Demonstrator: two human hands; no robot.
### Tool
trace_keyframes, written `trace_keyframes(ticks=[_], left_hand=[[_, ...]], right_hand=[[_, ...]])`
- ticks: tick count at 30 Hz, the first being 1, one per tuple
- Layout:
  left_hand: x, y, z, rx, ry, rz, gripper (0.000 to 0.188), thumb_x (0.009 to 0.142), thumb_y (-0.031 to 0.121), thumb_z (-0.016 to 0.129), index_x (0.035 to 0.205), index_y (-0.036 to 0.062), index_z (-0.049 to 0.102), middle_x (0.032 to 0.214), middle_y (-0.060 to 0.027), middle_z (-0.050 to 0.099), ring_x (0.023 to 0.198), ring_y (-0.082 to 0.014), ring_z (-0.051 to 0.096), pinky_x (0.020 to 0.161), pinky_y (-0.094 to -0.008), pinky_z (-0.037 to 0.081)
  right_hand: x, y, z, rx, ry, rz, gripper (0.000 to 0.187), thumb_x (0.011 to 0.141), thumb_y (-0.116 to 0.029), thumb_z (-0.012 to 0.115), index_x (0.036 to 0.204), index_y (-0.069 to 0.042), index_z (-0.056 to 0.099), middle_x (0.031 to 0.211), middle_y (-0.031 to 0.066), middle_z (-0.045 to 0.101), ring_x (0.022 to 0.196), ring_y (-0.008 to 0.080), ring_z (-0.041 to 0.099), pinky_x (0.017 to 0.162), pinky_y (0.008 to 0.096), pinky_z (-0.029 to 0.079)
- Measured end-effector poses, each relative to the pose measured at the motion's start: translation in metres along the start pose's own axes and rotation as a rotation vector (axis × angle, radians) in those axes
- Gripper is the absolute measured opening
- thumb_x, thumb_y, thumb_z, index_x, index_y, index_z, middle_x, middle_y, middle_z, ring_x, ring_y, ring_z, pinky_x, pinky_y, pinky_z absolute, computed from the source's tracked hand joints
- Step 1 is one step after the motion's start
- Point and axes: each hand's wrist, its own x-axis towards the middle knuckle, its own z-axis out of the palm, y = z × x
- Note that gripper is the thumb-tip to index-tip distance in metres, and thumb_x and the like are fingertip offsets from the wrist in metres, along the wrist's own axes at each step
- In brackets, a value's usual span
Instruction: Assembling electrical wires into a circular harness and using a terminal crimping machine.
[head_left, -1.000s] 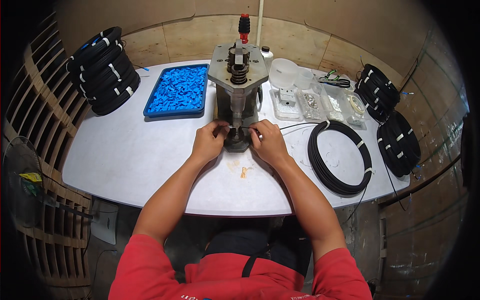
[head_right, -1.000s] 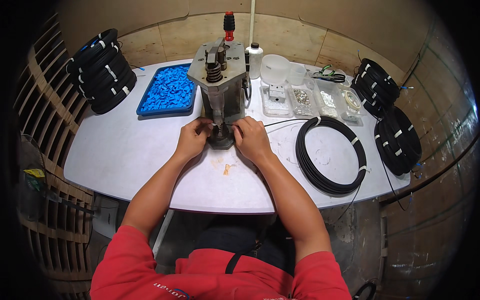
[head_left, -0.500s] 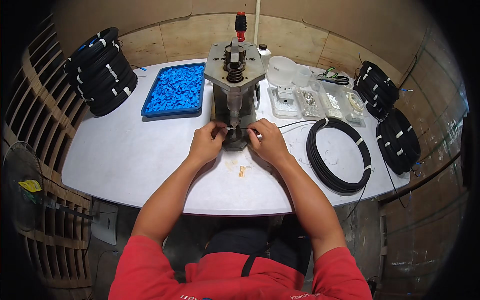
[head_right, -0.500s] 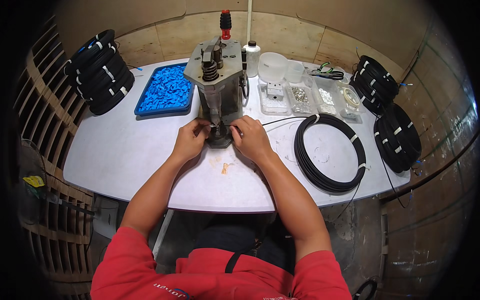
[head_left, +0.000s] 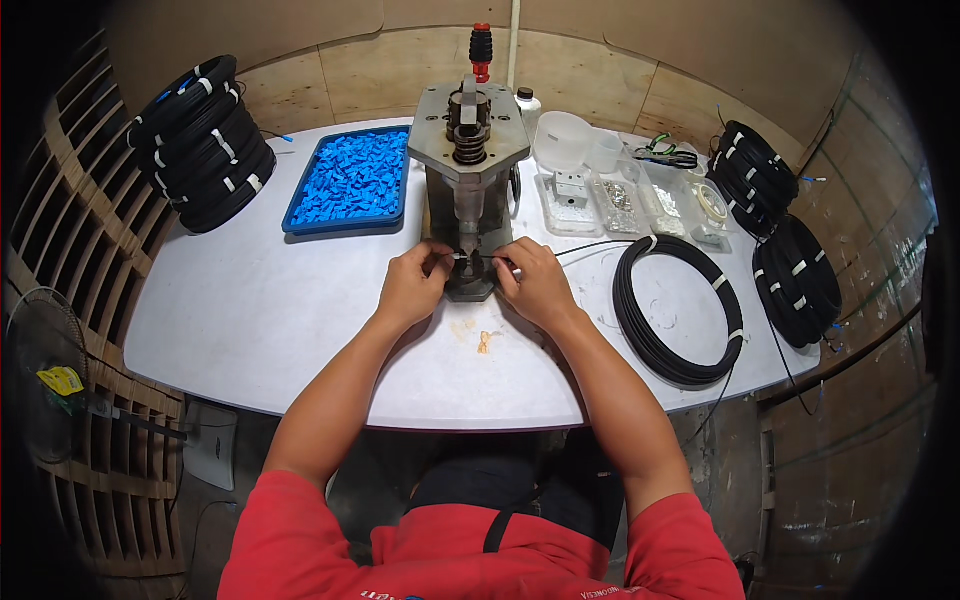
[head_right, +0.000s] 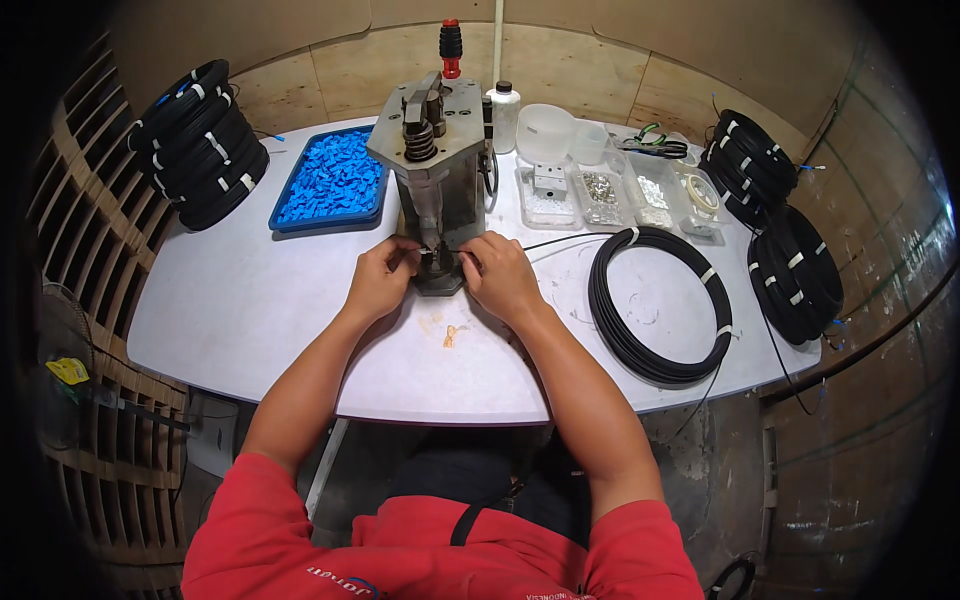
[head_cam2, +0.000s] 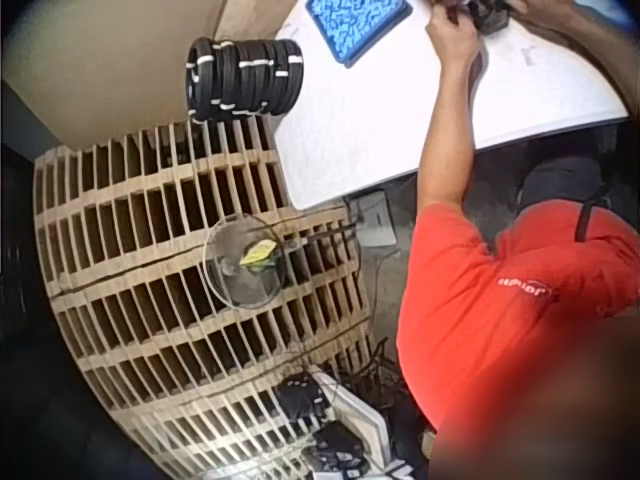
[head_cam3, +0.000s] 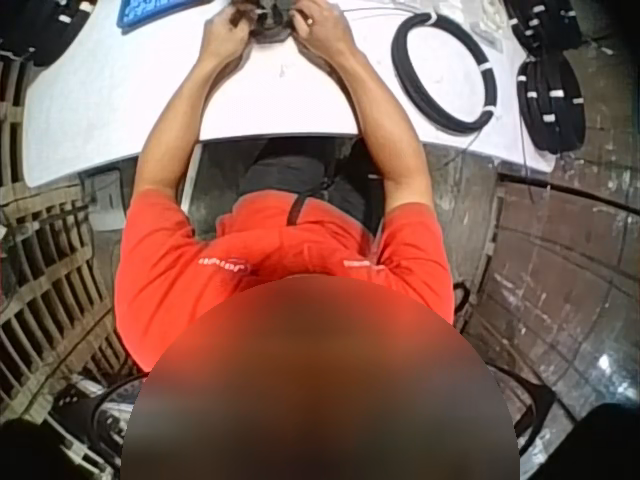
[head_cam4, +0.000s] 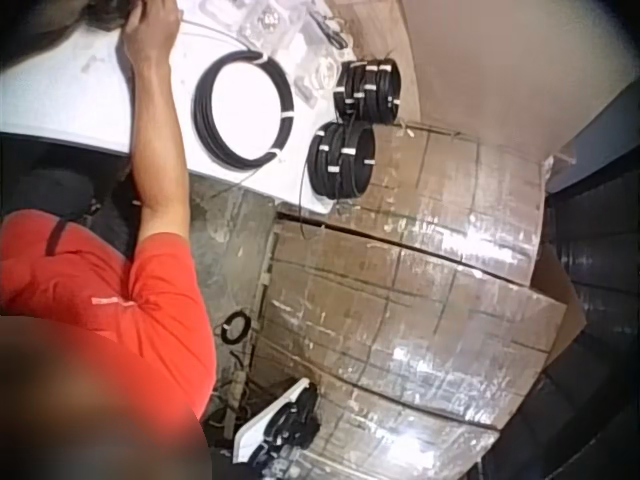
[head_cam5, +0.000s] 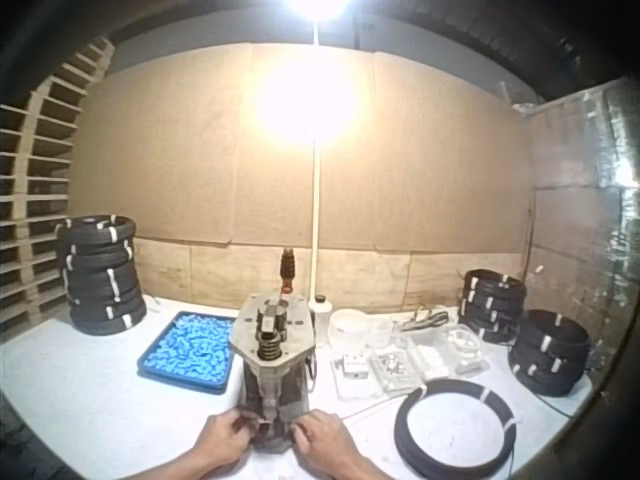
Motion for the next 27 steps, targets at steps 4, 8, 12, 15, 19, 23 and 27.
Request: trace_keyframes(ticks=[4, 8, 12, 15, 19, 23, 27], left_hand=[[0.0007, -0.0011, -0.0001, -0.026, 0.0, -0.003, 0.022, 0.097, 0.013, 0.067, 0.11, -0.0023, 0.075, 0.082, -0.0152, 0.076, 0.073, -0.02, 0.072, 0.07, -0.0334, 0.056], [-0.0001, 0.0011, 0.0009, -0.048, 0.008, 0.011, 0.022, 0.097, 0.013, 0.066, 0.11, -0.0033, 0.075, 0.083, -0.0158, 0.076, 0.073, -0.0201, 0.073, 0.071, -0.0333, 0.056], [0.0004, -0.001, 0.0, -0.035, 0.0, 0.007, 0.022, 0.097, 0.013, 0.067, 0.11, -0.0034, 0.075, 0.084, -0.0161, 0.076, 0.073, -0.0202, 0.073, 0.071, -0.0331, 0.056], [0.0006, -0.0017, 0.0001, -0.031, -0.001, 0.005, 0.022, 0.097, 0.013, 0.067, 0.109, -0.0034, 0.075, 0.084, -0.0162, 0.076, 0.073, -0.0199, 0.073, 0.071, -0.0329, 0.056], [0.0008, -0.0041, 0.0003, -0.024, -0.019, 0.017, 0.022, 0.095, 0.013, 0.068, 0.109, -0.0033, 0.075, 0.084, -0.0165, 0.077, 0.074, -0.02, 0.073, 0.071, -0.0326, 0.056], [0.0017, -0.0051, -0.0001, -0.002, -0.038, 0.002, 0.022, 0.095, 0.012, 0.068, 0.109, -0.0035, 0.074, 0.086, -0.0166, 0.077, 0.076, -0.0202, 0.074, 0.072, -0.0323, 0.056], [0.0004, -0.0045, -0.0011, -0.011, -0.02, 0.013, 0.022, 0.094, 0.012, 0.068, 0.109, -0.0033, 0.074, 0.087, -0.0166, 0.077, 0.076, -0.0199, 0.074, 0.071, -0.0322, 0.056]], right_hand=[[0.0001, 0.0001, 0.0002, 0.032, 0.005, 0.003, 0.009, 0.09, -0.009, 0.072, 0.098, -0.004, 0.074, 0.093, 0.0127, 0.07, 0.084, 0.0348, 0.067, 0.081, 0.0418, 0.052], [-0.0001, 0.0012, -0.0008, 0.02, 0.025, -0.007, 0.01, 0.09, -0.01, 0.072, 0.098, -0.004, 0.074, 0.094, 0.0127, 0.071, 0.085, 0.0345, 0.067, 0.082, 0.0417, 0.052], [-0.0005, 0.0004, -0.0019, 0.035, 0.012, -0.001, 0.01, 0.089, -0.01, 0.072, 0.097, -0.005, 0.074, 0.093, 0.0122, 0.07, 0.086, 0.0343, 0.067, 0.081, 0.0423, 0.052], [-0.0018, 0.0014, -0.0021, 0.055, 0.007, 0.001, 0.01, 0.088, -0.011, 0.072, 0.097, -0.006, 0.074, 0.093, 0.0117, 0.07, 0.087, 0.0341, 0.067, 0.081, 0.0426, 0.052], [-0.002, 0.0038, -0.0018, 0.06, -0.001, -0.008, 0.012, 0.088, -0.011, 0.073, 0.099, -0.006, 0.075, 0.094, 0.0115, 0.071, 0.088, 0.0341, 0.068, 0.082, 0.0424, 0.052], [-0.0029, 0.0053, -0.0006, 0.068, 0.004, -0.008, 0.012, 0.088, -0.011, 0.073, 0.099, -0.006, 0.075, 0.095, 0.0116, 0.071, 0.09, 0.0339, 0.068, 0.083, 0.0422, 0.052], [-0.0017, 0.004, -0.0007, 0.078, -0.005, 0.0, 0.011, 0.088, -0.011, 0.073, 0.098, -0.006, 0.075, 0.096, 0.0116, 0.072, 0.09, 0.0337, 0.068, 0.084, 0.0422, 0.051]])
